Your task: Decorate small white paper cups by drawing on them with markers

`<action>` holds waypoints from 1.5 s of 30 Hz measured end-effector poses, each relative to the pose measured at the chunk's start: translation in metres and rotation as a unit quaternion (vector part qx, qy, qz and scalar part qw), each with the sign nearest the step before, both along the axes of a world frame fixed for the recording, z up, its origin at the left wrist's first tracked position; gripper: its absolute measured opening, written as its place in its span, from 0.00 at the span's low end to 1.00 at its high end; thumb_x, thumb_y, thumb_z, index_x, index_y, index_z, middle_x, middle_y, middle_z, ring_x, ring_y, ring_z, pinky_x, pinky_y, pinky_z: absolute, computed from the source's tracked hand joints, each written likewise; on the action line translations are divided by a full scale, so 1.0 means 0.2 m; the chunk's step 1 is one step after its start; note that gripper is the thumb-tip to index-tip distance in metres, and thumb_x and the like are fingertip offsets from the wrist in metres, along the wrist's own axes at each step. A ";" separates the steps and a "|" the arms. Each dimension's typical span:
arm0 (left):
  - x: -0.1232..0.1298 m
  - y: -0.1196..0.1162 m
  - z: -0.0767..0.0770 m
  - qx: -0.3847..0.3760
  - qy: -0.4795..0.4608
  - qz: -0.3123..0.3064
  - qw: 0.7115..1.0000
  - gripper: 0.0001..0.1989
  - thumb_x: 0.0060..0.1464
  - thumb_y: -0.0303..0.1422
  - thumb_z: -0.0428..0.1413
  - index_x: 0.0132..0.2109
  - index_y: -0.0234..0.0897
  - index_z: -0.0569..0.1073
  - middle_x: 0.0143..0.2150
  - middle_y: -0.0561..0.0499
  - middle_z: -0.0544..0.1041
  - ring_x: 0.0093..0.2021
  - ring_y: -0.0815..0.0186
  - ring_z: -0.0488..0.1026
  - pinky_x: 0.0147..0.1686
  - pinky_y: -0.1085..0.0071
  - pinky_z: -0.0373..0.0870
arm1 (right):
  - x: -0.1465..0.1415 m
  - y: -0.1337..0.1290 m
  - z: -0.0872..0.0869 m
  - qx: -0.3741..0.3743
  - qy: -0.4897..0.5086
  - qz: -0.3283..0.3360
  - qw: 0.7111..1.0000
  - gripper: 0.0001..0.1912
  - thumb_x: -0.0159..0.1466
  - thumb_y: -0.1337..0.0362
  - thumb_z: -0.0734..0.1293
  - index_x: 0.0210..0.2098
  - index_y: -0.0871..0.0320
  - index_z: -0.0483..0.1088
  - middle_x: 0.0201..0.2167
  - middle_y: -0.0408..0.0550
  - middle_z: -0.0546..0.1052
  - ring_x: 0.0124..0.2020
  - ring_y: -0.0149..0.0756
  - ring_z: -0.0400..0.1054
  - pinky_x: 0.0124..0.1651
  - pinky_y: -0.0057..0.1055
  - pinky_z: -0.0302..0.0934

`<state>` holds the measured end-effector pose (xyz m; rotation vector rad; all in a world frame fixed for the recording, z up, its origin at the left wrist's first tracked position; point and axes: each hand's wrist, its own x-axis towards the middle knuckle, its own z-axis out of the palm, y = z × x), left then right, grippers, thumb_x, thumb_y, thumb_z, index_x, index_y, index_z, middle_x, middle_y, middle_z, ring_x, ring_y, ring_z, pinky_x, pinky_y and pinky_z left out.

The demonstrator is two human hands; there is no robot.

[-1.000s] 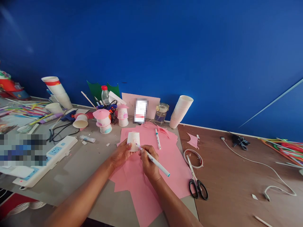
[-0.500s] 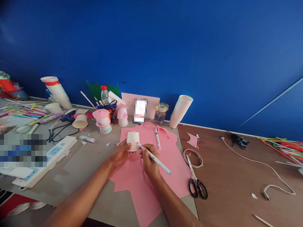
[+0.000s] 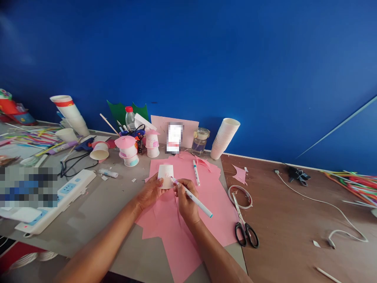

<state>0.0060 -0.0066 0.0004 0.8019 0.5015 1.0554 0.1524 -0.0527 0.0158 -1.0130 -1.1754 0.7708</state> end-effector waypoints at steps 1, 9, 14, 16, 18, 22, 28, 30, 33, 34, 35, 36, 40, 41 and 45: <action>0.00 0.00 0.00 0.000 -0.001 0.000 1.000 0.20 0.50 0.36 0.62 0.50 0.36 0.72 0.45 0.42 0.78 0.48 0.56 0.73 0.49 0.63 0.65 | 0.00 0.00 0.00 0.000 0.001 0.001 1.000 0.10 0.64 0.58 0.61 0.33 0.57 0.69 0.24 0.43 0.73 0.23 0.29 0.65 0.27 0.29 0.64; 0.00 0.00 0.01 0.000 -0.003 -0.012 1.000 0.20 0.50 0.37 0.62 0.49 0.36 0.72 0.47 0.42 0.77 0.48 0.56 0.73 0.45 0.64 0.65 | 0.01 0.01 0.01 -0.014 0.034 0.003 0.999 0.09 0.64 0.58 0.61 0.33 0.56 0.67 0.21 0.40 0.70 0.23 0.29 0.64 0.29 0.29 0.63; 0.00 0.00 0.00 -0.004 0.002 -0.006 1.000 0.18 0.51 0.36 0.62 0.48 0.35 0.73 0.47 0.42 0.77 0.47 0.57 0.73 0.41 0.68 0.65 | 0.00 0.01 0.00 -0.024 0.058 0.010 0.998 0.09 0.64 0.59 0.61 0.32 0.57 0.67 0.21 0.40 0.70 0.22 0.28 0.62 0.29 0.29 0.61; 0.00 0.00 -0.01 -0.004 0.002 -0.004 1.000 0.17 0.51 0.36 0.62 0.47 0.36 0.73 0.47 0.42 0.77 0.46 0.57 0.73 0.41 0.67 0.65 | 0.00 0.01 0.00 -0.025 0.061 0.013 0.998 0.09 0.64 0.59 0.61 0.32 0.57 0.67 0.21 0.40 0.70 0.22 0.28 0.62 0.28 0.28 0.60; 0.00 0.00 -0.01 -0.003 0.000 -0.006 1.000 0.17 0.51 0.36 0.61 0.48 0.36 0.73 0.47 0.42 0.77 0.47 0.57 0.73 0.43 0.66 0.65 | 0.00 0.01 0.00 -0.024 0.063 0.014 0.998 0.08 0.64 0.59 0.62 0.32 0.57 0.68 0.21 0.40 0.70 0.22 0.28 0.62 0.28 0.28 0.60; 0.00 0.00 0.00 -0.005 0.002 -0.009 1.000 0.18 0.51 0.36 0.62 0.49 0.36 0.72 0.47 0.42 0.77 0.49 0.56 0.72 0.45 0.64 0.65 | 0.00 0.01 0.00 -0.023 0.062 0.013 0.998 0.09 0.64 0.59 0.62 0.32 0.57 0.68 0.21 0.40 0.70 0.22 0.28 0.62 0.27 0.28 0.60; 0.00 0.00 0.00 -0.009 -0.001 -0.006 1.000 0.21 0.50 0.36 0.63 0.51 0.36 0.72 0.46 0.43 0.77 0.49 0.56 0.73 0.48 0.62 0.65 | 0.00 0.01 0.01 -0.024 0.048 0.016 0.998 0.08 0.64 0.58 0.61 0.34 0.56 0.68 0.22 0.40 0.70 0.23 0.29 0.63 0.29 0.30 0.62; 0.00 0.00 0.00 -0.010 0.001 -0.004 1.000 0.21 0.49 0.36 0.63 0.51 0.36 0.72 0.46 0.43 0.77 0.49 0.56 0.73 0.48 0.63 0.65 | 0.00 0.01 0.00 -0.021 0.043 0.015 0.999 0.09 0.64 0.58 0.61 0.34 0.56 0.67 0.22 0.40 0.70 0.23 0.29 0.63 0.30 0.30 0.63; 0.00 0.00 0.00 -0.008 0.003 -0.005 1.000 0.21 0.50 0.36 0.62 0.51 0.37 0.72 0.47 0.43 0.77 0.49 0.56 0.72 0.48 0.63 0.65 | 0.01 0.02 0.00 -0.023 0.041 0.010 0.999 0.09 0.64 0.57 0.61 0.34 0.56 0.67 0.22 0.40 0.70 0.23 0.29 0.63 0.30 0.31 0.63; 0.00 0.00 0.00 -0.007 0.002 -0.005 1.000 0.20 0.50 0.36 0.62 0.51 0.37 0.72 0.47 0.43 0.77 0.49 0.56 0.72 0.48 0.63 0.65 | 0.00 0.02 -0.01 -0.024 0.042 0.010 0.999 0.09 0.64 0.57 0.62 0.34 0.56 0.67 0.22 0.40 0.70 0.23 0.29 0.63 0.30 0.31 0.63; 0.00 0.00 0.00 -0.007 0.002 -0.004 1.000 0.21 0.50 0.36 0.62 0.51 0.37 0.72 0.47 0.43 0.77 0.49 0.56 0.72 0.48 0.63 0.65 | 0.00 0.02 -0.01 -0.026 0.044 0.010 0.999 0.09 0.64 0.57 0.62 0.35 0.56 0.67 0.22 0.40 0.70 0.23 0.29 0.63 0.31 0.31 0.63; 0.00 0.00 0.00 -0.007 0.002 -0.003 1.000 0.21 0.50 0.36 0.62 0.50 0.37 0.72 0.47 0.43 0.77 0.49 0.56 0.72 0.48 0.63 0.65 | 0.00 0.02 -0.01 -0.026 0.047 0.012 0.998 0.09 0.64 0.57 0.62 0.35 0.56 0.67 0.22 0.40 0.70 0.23 0.29 0.63 0.30 0.31 0.63; 0.00 0.00 0.00 -0.011 -0.003 -0.001 1.000 0.19 0.50 0.36 0.62 0.49 0.36 0.72 0.46 0.42 0.77 0.49 0.55 0.72 0.49 0.62 0.65 | 0.00 0.01 -0.01 -0.032 0.056 0.015 0.998 0.09 0.64 0.57 0.62 0.34 0.56 0.68 0.21 0.40 0.70 0.23 0.29 0.63 0.29 0.29 0.62; 0.00 0.00 0.00 -0.012 -0.005 0.000 1.000 0.19 0.50 0.36 0.62 0.48 0.36 0.73 0.46 0.42 0.77 0.49 0.55 0.72 0.49 0.62 0.65 | 0.00 0.01 -0.01 -0.033 0.056 0.016 0.998 0.10 0.64 0.57 0.62 0.34 0.56 0.68 0.21 0.40 0.70 0.23 0.29 0.63 0.29 0.29 0.62; 0.00 0.00 0.01 -0.017 -0.010 0.005 1.000 0.15 0.50 0.35 0.62 0.44 0.36 0.73 0.46 0.43 0.77 0.49 0.55 0.72 0.49 0.62 0.65 | -0.01 0.00 0.01 -0.039 0.052 0.018 0.998 0.10 0.64 0.57 0.62 0.32 0.57 0.68 0.22 0.41 0.71 0.23 0.29 0.63 0.28 0.29 0.62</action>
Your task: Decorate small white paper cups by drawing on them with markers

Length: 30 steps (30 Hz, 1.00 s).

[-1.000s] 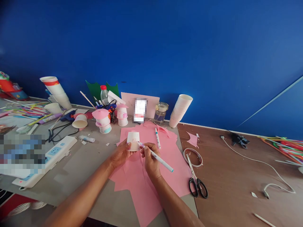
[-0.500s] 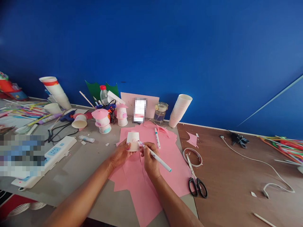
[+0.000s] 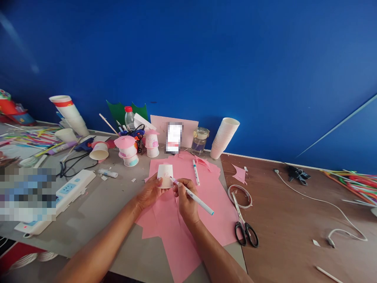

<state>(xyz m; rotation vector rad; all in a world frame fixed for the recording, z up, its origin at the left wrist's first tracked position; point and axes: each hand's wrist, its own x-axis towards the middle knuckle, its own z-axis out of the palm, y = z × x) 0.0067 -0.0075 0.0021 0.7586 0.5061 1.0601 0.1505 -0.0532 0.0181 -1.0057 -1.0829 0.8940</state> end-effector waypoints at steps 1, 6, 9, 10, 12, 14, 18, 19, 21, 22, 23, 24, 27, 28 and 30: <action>0.00 0.00 0.00 0.000 0.000 0.000 1.000 0.14 0.50 0.35 0.62 0.44 0.36 0.73 0.46 0.43 0.77 0.49 0.55 0.72 0.49 0.62 0.65 | 0.00 0.00 0.00 -0.001 0.000 0.001 1.000 0.10 0.64 0.57 0.62 0.32 0.57 0.68 0.22 0.42 0.71 0.23 0.29 0.63 0.28 0.29 0.62; 0.00 0.00 0.01 0.000 -0.002 -0.001 1.000 0.15 0.50 0.35 0.62 0.45 0.35 0.73 0.45 0.42 0.77 0.49 0.55 0.72 0.48 0.62 0.65 | 0.00 0.00 0.00 0.000 0.004 0.000 1.000 0.10 0.64 0.57 0.62 0.33 0.57 0.68 0.22 0.41 0.70 0.24 0.30 0.64 0.28 0.29 0.62; 0.00 0.00 0.01 -0.002 0.003 -0.002 1.000 0.17 0.49 0.36 0.63 0.46 0.35 0.73 0.46 0.43 0.77 0.49 0.55 0.72 0.48 0.63 0.65 | 0.01 0.01 -0.01 0.003 0.013 -0.001 1.000 0.10 0.65 0.57 0.62 0.34 0.56 0.68 0.22 0.40 0.69 0.24 0.29 0.63 0.30 0.30 0.62; 0.00 0.00 0.00 -0.002 0.005 -0.003 1.000 0.17 0.49 0.36 0.63 0.46 0.35 0.73 0.46 0.43 0.77 0.49 0.55 0.72 0.47 0.63 0.65 | 0.01 0.01 -0.02 0.004 0.017 -0.001 1.000 0.10 0.65 0.57 0.62 0.34 0.56 0.68 0.22 0.40 0.69 0.23 0.29 0.63 0.30 0.30 0.62; 0.00 0.00 0.00 0.000 0.010 -0.001 1.000 0.17 0.49 0.36 0.63 0.46 0.36 0.73 0.45 0.43 0.77 0.48 0.56 0.72 0.46 0.64 0.65 | 0.01 0.02 -0.03 0.006 0.022 0.000 1.000 0.10 0.65 0.57 0.62 0.34 0.56 0.68 0.22 0.39 0.69 0.23 0.28 0.62 0.31 0.30 0.62; 0.00 0.00 0.00 0.001 0.011 0.001 1.000 0.16 0.49 0.36 0.63 0.45 0.36 0.73 0.45 0.44 0.77 0.48 0.57 0.72 0.45 0.65 0.65 | 0.01 0.02 -0.03 0.004 0.026 0.000 1.000 0.10 0.65 0.56 0.62 0.34 0.56 0.68 0.22 0.39 0.69 0.23 0.28 0.62 0.31 0.30 0.62; 0.00 0.00 0.00 -0.002 0.006 0.003 1.000 0.16 0.49 0.36 0.63 0.45 0.36 0.73 0.45 0.44 0.77 0.48 0.57 0.72 0.45 0.65 0.65 | 0.00 0.02 -0.03 -0.005 0.038 0.002 0.999 0.10 0.64 0.57 0.62 0.33 0.57 0.68 0.21 0.39 0.69 0.23 0.28 0.61 0.31 0.29 0.62; 0.00 0.00 0.00 -0.002 0.003 0.004 1.000 0.16 0.49 0.35 0.63 0.45 0.36 0.73 0.45 0.44 0.77 0.49 0.56 0.72 0.46 0.64 0.65 | 0.00 0.02 -0.02 -0.008 0.039 0.001 0.999 0.10 0.64 0.57 0.63 0.33 0.57 0.68 0.21 0.39 0.69 0.22 0.28 0.61 0.30 0.29 0.62; 0.00 0.00 0.00 -0.001 -0.001 0.006 1.000 0.16 0.49 0.35 0.62 0.45 0.36 0.73 0.46 0.44 0.77 0.49 0.56 0.72 0.48 0.63 0.64 | 0.00 0.01 -0.02 -0.013 0.037 0.001 0.999 0.10 0.64 0.56 0.63 0.33 0.57 0.68 0.21 0.40 0.69 0.23 0.28 0.62 0.29 0.29 0.62; 0.00 0.00 0.00 -0.001 -0.003 0.006 1.000 0.15 0.50 0.35 0.62 0.45 0.36 0.73 0.46 0.43 0.77 0.50 0.55 0.72 0.49 0.63 0.64 | -0.01 0.01 -0.01 -0.016 0.035 0.000 0.999 0.10 0.64 0.56 0.63 0.33 0.57 0.68 0.21 0.40 0.70 0.23 0.29 0.63 0.29 0.29 0.62; 0.00 0.00 0.00 0.000 -0.004 0.006 1.000 0.15 0.50 0.35 0.62 0.45 0.36 0.73 0.46 0.43 0.78 0.50 0.55 0.72 0.49 0.62 0.64 | -0.01 0.00 -0.01 -0.017 0.032 -0.001 0.999 0.10 0.63 0.56 0.63 0.33 0.57 0.68 0.22 0.40 0.70 0.23 0.29 0.63 0.28 0.28 0.62; 0.00 0.00 0.00 0.000 -0.004 0.006 1.000 0.15 0.50 0.35 0.62 0.45 0.36 0.73 0.46 0.43 0.78 0.50 0.55 0.72 0.49 0.62 0.64 | -0.01 0.00 -0.01 -0.017 0.028 -0.001 0.999 0.10 0.63 0.56 0.63 0.32 0.57 0.68 0.22 0.41 0.70 0.23 0.29 0.63 0.28 0.28 0.62; 0.00 0.00 0.01 -0.001 -0.005 0.005 1.000 0.15 0.50 0.35 0.62 0.44 0.36 0.73 0.46 0.43 0.78 0.50 0.55 0.72 0.50 0.61 0.64 | -0.01 -0.01 0.00 -0.015 0.016 -0.001 1.000 0.11 0.63 0.56 0.62 0.32 0.57 0.68 0.22 0.42 0.71 0.22 0.29 0.62 0.27 0.28 0.61; 0.00 0.00 0.01 -0.002 -0.006 0.004 1.000 0.15 0.50 0.35 0.62 0.44 0.35 0.73 0.45 0.43 0.78 0.50 0.55 0.72 0.50 0.61 0.64 | -0.01 -0.01 0.00 -0.014 0.013 -0.001 1.000 0.11 0.63 0.56 0.62 0.32 0.57 0.68 0.22 0.42 0.71 0.22 0.29 0.62 0.27 0.28 0.61; 0.00 0.00 0.02 -0.001 -0.009 0.002 1.000 0.15 0.49 0.35 0.63 0.44 0.35 0.73 0.45 0.42 0.78 0.50 0.54 0.72 0.51 0.61 0.64 | -0.01 -0.01 0.00 -0.013 0.011 -0.002 1.000 0.11 0.63 0.56 0.62 0.32 0.57 0.68 0.23 0.42 0.71 0.23 0.29 0.63 0.28 0.29 0.61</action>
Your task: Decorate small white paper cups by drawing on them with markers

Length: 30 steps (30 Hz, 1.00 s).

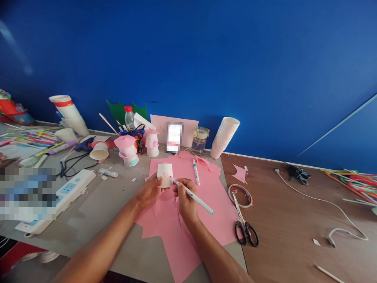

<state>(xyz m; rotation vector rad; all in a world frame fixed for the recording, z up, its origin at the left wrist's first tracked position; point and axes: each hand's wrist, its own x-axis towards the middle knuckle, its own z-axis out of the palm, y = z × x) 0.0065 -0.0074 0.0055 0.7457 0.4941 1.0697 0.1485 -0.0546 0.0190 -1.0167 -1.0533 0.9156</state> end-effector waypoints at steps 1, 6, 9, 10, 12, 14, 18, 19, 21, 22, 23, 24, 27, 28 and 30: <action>0.00 0.00 0.00 0.000 0.000 0.000 1.000 0.15 0.49 0.35 0.63 0.44 0.35 0.73 0.45 0.42 0.78 0.50 0.54 0.72 0.51 0.60 0.64 | 0.00 0.00 0.00 0.000 0.002 0.000 1.000 0.11 0.63 0.56 0.62 0.32 0.57 0.68 0.23 0.42 0.71 0.23 0.29 0.63 0.28 0.29 0.61; 0.00 0.00 -0.01 -0.003 0.006 0.004 1.000 0.16 0.49 0.35 0.63 0.45 0.36 0.73 0.46 0.43 0.77 0.50 0.55 0.72 0.49 0.61 0.64 | 0.00 0.01 -0.01 0.001 0.024 0.003 1.000 0.10 0.63 0.56 0.63 0.32 0.56 0.67 0.21 0.40 0.69 0.23 0.29 0.63 0.29 0.29 0.61; 0.00 0.00 -0.01 -0.001 0.010 0.005 1.000 0.16 0.49 0.35 0.63 0.45 0.36 0.73 0.47 0.43 0.77 0.50 0.55 0.72 0.48 0.62 0.65 | 0.01 0.02 -0.01 -0.002 0.027 0.004 1.000 0.10 0.64 0.56 0.62 0.32 0.56 0.67 0.21 0.39 0.68 0.24 0.29 0.63 0.29 0.29 0.61; 0.00 0.00 -0.01 -0.001 0.011 0.005 1.000 0.16 0.49 0.35 0.63 0.45 0.36 0.73 0.47 0.43 0.77 0.50 0.55 0.72 0.47 0.63 0.65 | 0.01 0.02 -0.01 -0.005 0.027 0.005 1.000 0.10 0.64 0.56 0.62 0.32 0.56 0.67 0.21 0.39 0.68 0.24 0.30 0.64 0.29 0.28 0.60; 0.00 0.00 0.00 -0.001 0.012 0.004 1.000 0.16 0.49 0.36 0.63 0.44 0.36 0.73 0.47 0.43 0.77 0.50 0.55 0.72 0.47 0.63 0.65 | 0.01 0.02 -0.01 -0.008 0.030 0.006 0.999 0.10 0.64 0.56 0.62 0.32 0.56 0.67 0.21 0.39 0.68 0.24 0.29 0.63 0.28 0.28 0.60; 0.00 0.00 0.00 -0.002 0.013 0.004 1.000 0.16 0.48 0.36 0.63 0.43 0.35 0.73 0.46 0.43 0.77 0.49 0.55 0.72 0.47 0.63 0.65 | 0.01 0.02 -0.01 -0.010 0.032 0.005 0.999 0.10 0.63 0.56 0.62 0.31 0.56 0.67 0.21 0.40 0.69 0.24 0.29 0.63 0.28 0.28 0.60; 0.00 0.00 0.00 -0.005 0.013 0.006 1.000 0.16 0.48 0.36 0.63 0.43 0.35 0.73 0.45 0.43 0.78 0.49 0.55 0.72 0.47 0.63 0.65 | 0.00 0.01 -0.01 -0.018 0.023 0.003 1.000 0.11 0.63 0.56 0.62 0.32 0.57 0.68 0.22 0.41 0.70 0.23 0.29 0.63 0.26 0.27 0.60; 0.00 0.00 0.00 -0.005 0.013 0.006 1.000 0.16 0.48 0.36 0.63 0.43 0.35 0.73 0.45 0.43 0.78 0.49 0.55 0.72 0.47 0.63 0.65 | 0.00 0.01 -0.01 -0.017 0.020 0.006 1.000 0.11 0.63 0.56 0.62 0.32 0.57 0.68 0.22 0.41 0.70 0.22 0.29 0.62 0.26 0.27 0.60; 0.00 0.00 0.00 -0.002 0.014 0.009 1.000 0.15 0.48 0.36 0.63 0.43 0.36 0.73 0.44 0.43 0.78 0.49 0.55 0.72 0.47 0.63 0.65 | 0.00 0.00 -0.01 -0.013 0.018 0.009 1.000 0.11 0.63 0.56 0.62 0.32 0.57 0.68 0.22 0.41 0.71 0.22 0.28 0.62 0.26 0.27 0.60; 0.00 0.00 0.00 0.000 0.014 0.011 1.000 0.15 0.48 0.36 0.63 0.43 0.36 0.73 0.44 0.43 0.78 0.49 0.55 0.72 0.47 0.63 0.65 | 0.00 0.00 -0.01 -0.011 0.017 0.011 1.000 0.11 0.63 0.56 0.62 0.32 0.57 0.69 0.22 0.42 0.71 0.22 0.28 0.62 0.27 0.27 0.60; 0.00 0.00 0.00 0.002 0.015 0.011 1.000 0.15 0.49 0.36 0.63 0.43 0.36 0.73 0.44 0.43 0.78 0.49 0.55 0.72 0.48 0.63 0.65 | 0.00 0.00 -0.01 -0.009 0.017 0.011 1.000 0.11 0.63 0.56 0.62 0.32 0.57 0.69 0.22 0.41 0.71 0.22 0.28 0.63 0.27 0.27 0.61; 0.00 0.00 0.00 0.004 0.016 0.012 1.000 0.15 0.49 0.36 0.63 0.43 0.36 0.73 0.44 0.44 0.78 0.49 0.55 0.72 0.47 0.63 0.65 | 0.00 0.00 -0.01 -0.007 0.016 0.010 1.000 0.11 0.63 0.56 0.62 0.32 0.57 0.69 0.22 0.41 0.71 0.22 0.29 0.63 0.27 0.27 0.61; 0.00 0.00 0.00 0.008 0.019 0.012 1.000 0.14 0.50 0.35 0.62 0.43 0.35 0.73 0.44 0.44 0.78 0.49 0.55 0.72 0.47 0.63 0.65 | -0.01 0.00 0.00 -0.001 0.008 0.009 1.000 0.11 0.63 0.56 0.62 0.32 0.57 0.69 0.22 0.41 0.70 0.22 0.29 0.62 0.27 0.28 0.61; 0.00 0.00 0.00 0.008 0.018 0.012 1.000 0.14 0.50 0.35 0.62 0.43 0.35 0.73 0.43 0.44 0.78 0.49 0.55 0.72 0.47 0.63 0.65 | -0.01 0.00 0.01 -0.002 0.005 0.009 1.000 0.11 0.63 0.56 0.62 0.32 0.57 0.69 0.22 0.41 0.70 0.22 0.29 0.62 0.27 0.28 0.61; 0.00 0.00 0.00 0.009 0.013 0.008 1.000 0.14 0.50 0.36 0.62 0.43 0.35 0.73 0.43 0.44 0.78 0.49 0.55 0.72 0.47 0.62 0.65 | -0.01 0.00 0.01 -0.007 0.008 0.011 1.000 0.10 0.63 0.56 0.62 0.32 0.57 0.69 0.22 0.41 0.71 0.23 0.29 0.62 0.27 0.28 0.61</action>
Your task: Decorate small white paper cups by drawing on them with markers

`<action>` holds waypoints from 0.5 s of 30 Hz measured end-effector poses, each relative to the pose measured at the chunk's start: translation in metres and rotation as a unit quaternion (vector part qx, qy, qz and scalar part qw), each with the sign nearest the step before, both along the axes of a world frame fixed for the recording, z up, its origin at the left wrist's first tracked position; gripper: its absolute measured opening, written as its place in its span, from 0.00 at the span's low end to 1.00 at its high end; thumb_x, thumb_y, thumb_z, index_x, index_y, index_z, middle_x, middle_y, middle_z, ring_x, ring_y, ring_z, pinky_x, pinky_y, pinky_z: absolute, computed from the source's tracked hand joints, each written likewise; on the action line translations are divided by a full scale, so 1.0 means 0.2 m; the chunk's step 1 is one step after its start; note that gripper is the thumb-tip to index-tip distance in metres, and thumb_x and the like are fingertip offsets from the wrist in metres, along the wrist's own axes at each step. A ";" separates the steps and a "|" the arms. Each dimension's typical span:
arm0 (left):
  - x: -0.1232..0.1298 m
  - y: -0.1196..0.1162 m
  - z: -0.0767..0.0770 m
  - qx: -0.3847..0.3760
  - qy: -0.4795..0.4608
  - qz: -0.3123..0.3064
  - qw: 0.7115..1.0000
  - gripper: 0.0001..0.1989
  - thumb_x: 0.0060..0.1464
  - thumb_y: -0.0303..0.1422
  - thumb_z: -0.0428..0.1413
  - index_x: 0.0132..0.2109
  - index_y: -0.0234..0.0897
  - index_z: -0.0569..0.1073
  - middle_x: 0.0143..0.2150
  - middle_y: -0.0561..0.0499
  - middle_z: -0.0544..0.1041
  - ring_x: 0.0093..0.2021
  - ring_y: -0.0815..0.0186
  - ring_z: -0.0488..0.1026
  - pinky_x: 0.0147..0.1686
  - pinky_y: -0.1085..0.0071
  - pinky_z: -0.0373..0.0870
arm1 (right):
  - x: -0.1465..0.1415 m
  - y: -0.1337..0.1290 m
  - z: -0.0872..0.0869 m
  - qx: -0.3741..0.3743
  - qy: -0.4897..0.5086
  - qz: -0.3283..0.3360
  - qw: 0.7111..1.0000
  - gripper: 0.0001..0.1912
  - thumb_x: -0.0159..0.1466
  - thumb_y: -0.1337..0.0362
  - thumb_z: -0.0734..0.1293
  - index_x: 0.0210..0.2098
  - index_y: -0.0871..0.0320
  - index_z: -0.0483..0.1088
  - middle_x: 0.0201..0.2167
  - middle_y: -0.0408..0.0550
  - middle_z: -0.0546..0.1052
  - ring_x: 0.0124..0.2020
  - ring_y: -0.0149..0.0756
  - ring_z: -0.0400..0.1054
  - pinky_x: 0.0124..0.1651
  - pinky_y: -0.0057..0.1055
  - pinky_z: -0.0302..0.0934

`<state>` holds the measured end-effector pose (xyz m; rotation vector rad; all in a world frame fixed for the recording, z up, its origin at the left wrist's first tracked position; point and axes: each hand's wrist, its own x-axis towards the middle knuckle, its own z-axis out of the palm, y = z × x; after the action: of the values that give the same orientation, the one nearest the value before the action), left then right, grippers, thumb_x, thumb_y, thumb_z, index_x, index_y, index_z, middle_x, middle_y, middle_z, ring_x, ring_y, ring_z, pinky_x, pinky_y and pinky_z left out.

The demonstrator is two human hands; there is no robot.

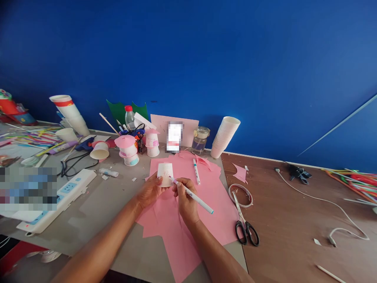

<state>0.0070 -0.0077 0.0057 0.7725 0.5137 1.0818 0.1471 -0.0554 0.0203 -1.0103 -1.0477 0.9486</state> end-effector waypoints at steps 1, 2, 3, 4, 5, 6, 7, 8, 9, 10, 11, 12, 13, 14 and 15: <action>0.00 0.00 0.00 0.000 -0.003 -0.002 1.000 0.15 0.49 0.36 0.63 0.43 0.35 0.73 0.44 0.44 0.78 0.49 0.55 0.72 0.48 0.62 0.65 | 0.00 0.00 0.00 -0.002 0.008 0.001 1.000 0.10 0.63 0.56 0.63 0.32 0.56 0.68 0.23 0.41 0.71 0.23 0.29 0.63 0.28 0.28 0.61; 0.00 0.00 0.00 -0.001 -0.006 -0.003 1.000 0.15 0.49 0.37 0.63 0.44 0.36 0.73 0.44 0.44 0.78 0.49 0.55 0.72 0.48 0.62 0.64 | 0.00 0.00 -0.01 -0.001 0.019 0.001 1.000 0.10 0.63 0.56 0.63 0.32 0.56 0.68 0.23 0.41 0.70 0.24 0.29 0.63 0.28 0.28 0.61; 0.00 0.01 -0.01 -0.002 -0.008 -0.004 1.000 0.16 0.49 0.37 0.62 0.44 0.36 0.73 0.45 0.44 0.78 0.50 0.55 0.72 0.49 0.62 0.64 | 0.01 0.01 -0.01 0.003 0.030 -0.001 1.000 0.10 0.64 0.56 0.63 0.33 0.56 0.67 0.23 0.41 0.70 0.24 0.30 0.63 0.29 0.29 0.61; 0.00 0.01 -0.01 -0.004 -0.008 -0.003 1.000 0.16 0.49 0.37 0.62 0.45 0.36 0.73 0.46 0.44 0.78 0.50 0.56 0.72 0.48 0.63 0.64 | 0.01 0.01 -0.02 0.010 0.040 -0.007 0.999 0.10 0.64 0.56 0.62 0.34 0.56 0.67 0.23 0.40 0.70 0.24 0.29 0.63 0.29 0.29 0.61; 0.00 0.01 -0.01 -0.007 -0.008 -0.002 1.000 0.16 0.50 0.37 0.62 0.45 0.36 0.73 0.47 0.44 0.77 0.50 0.56 0.72 0.48 0.63 0.65 | 0.01 0.02 -0.03 0.018 0.046 -0.016 0.999 0.10 0.64 0.55 0.62 0.36 0.55 0.67 0.23 0.40 0.69 0.24 0.29 0.63 0.30 0.29 0.61; -0.01 0.01 -0.02 -0.009 -0.008 0.000 1.000 0.16 0.50 0.37 0.62 0.45 0.36 0.73 0.47 0.44 0.77 0.49 0.56 0.72 0.46 0.64 0.65 | 0.02 0.02 -0.03 0.026 0.045 -0.027 0.998 0.11 0.65 0.55 0.61 0.38 0.55 0.66 0.24 0.39 0.69 0.23 0.29 0.62 0.30 0.29 0.61; -0.01 0.01 -0.02 -0.013 -0.008 0.002 1.000 0.16 0.50 0.36 0.62 0.46 0.37 0.73 0.47 0.44 0.77 0.48 0.57 0.72 0.46 0.64 0.66 | 0.02 0.02 -0.03 0.032 0.036 -0.037 0.998 0.12 0.66 0.54 0.59 0.41 0.55 0.65 0.24 0.39 0.70 0.22 0.28 0.61 0.31 0.30 0.61; -0.01 0.01 -0.03 -0.016 -0.008 0.005 1.000 0.16 0.50 0.36 0.62 0.45 0.37 0.73 0.47 0.44 0.77 0.48 0.57 0.72 0.45 0.64 0.66 | 0.02 0.02 -0.04 0.038 0.019 -0.046 0.998 0.13 0.67 0.53 0.58 0.43 0.54 0.65 0.24 0.39 0.70 0.21 0.28 0.61 0.31 0.31 0.61; -0.01 0.01 -0.03 -0.018 -0.009 0.007 1.000 0.15 0.50 0.36 0.62 0.45 0.37 0.73 0.46 0.45 0.77 0.47 0.58 0.73 0.45 0.64 0.66 | 0.02 0.02 -0.04 0.043 -0.003 -0.053 0.998 0.14 0.68 0.53 0.56 0.45 0.55 0.64 0.24 0.39 0.70 0.20 0.28 0.60 0.32 0.31 0.61; -0.01 0.01 -0.03 -0.019 -0.009 0.009 1.000 0.14 0.50 0.36 0.62 0.44 0.37 0.74 0.46 0.45 0.77 0.47 0.59 0.72 0.46 0.64 0.66 | 0.02 0.01 -0.04 0.049 -0.029 -0.057 0.997 0.15 0.69 0.53 0.55 0.46 0.55 0.64 0.24 0.38 0.70 0.20 0.27 0.60 0.32 0.32 0.62; -0.01 0.01 -0.03 -0.018 -0.008 0.010 1.000 0.14 0.51 0.37 0.61 0.44 0.37 0.74 0.45 0.46 0.77 0.46 0.59 0.72 0.47 0.64 0.65 | 0.01 0.00 -0.04 0.054 -0.053 -0.060 0.995 0.16 0.69 0.53 0.54 0.46 0.55 0.64 0.23 0.38 0.70 0.19 0.27 0.59 0.32 0.32 0.62; -0.01 0.01 -0.03 -0.017 -0.007 0.011 1.000 0.14 0.51 0.37 0.61 0.43 0.37 0.74 0.45 0.46 0.77 0.47 0.59 0.72 0.47 0.64 0.65 | 0.01 -0.01 -0.04 0.059 -0.074 -0.063 0.993 0.16 0.69 0.53 0.54 0.47 0.56 0.64 0.23 0.38 0.70 0.19 0.28 0.59 0.32 0.32 0.62; -0.01 0.01 -0.02 -0.015 -0.006 0.010 1.000 0.14 0.51 0.37 0.61 0.43 0.37 0.74 0.45 0.46 0.77 0.47 0.59 0.72 0.48 0.63 0.65 | 0.00 -0.01 -0.04 0.067 -0.092 -0.061 0.992 0.16 0.69 0.54 0.54 0.48 0.56 0.64 0.23 0.39 0.70 0.19 0.28 0.59 0.31 0.32 0.62; -0.01 0.01 -0.02 -0.012 -0.004 0.010 1.000 0.14 0.50 0.37 0.62 0.44 0.37 0.74 0.45 0.46 0.77 0.47 0.59 0.72 0.48 0.63 0.65 | 0.00 -0.02 -0.04 0.079 -0.104 -0.057 0.990 0.16 0.69 0.55 0.55 0.49 0.57 0.63 0.23 0.39 0.70 0.20 0.29 0.60 0.30 0.32 0.62; -0.01 0.00 -0.01 -0.008 -0.004 0.008 1.000 0.15 0.50 0.37 0.62 0.44 0.37 0.74 0.45 0.46 0.76 0.47 0.59 0.72 0.48 0.63 0.65 | -0.01 -0.03 -0.04 0.094 -0.115 -0.050 0.988 0.16 0.69 0.55 0.55 0.50 0.56 0.62 0.24 0.40 0.70 0.21 0.29 0.61 0.30 0.32 0.62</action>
<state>0.0047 -0.0070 0.0040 0.7517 0.5222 1.0938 0.1460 -0.0613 0.0125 -1.0210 -1.2413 0.6492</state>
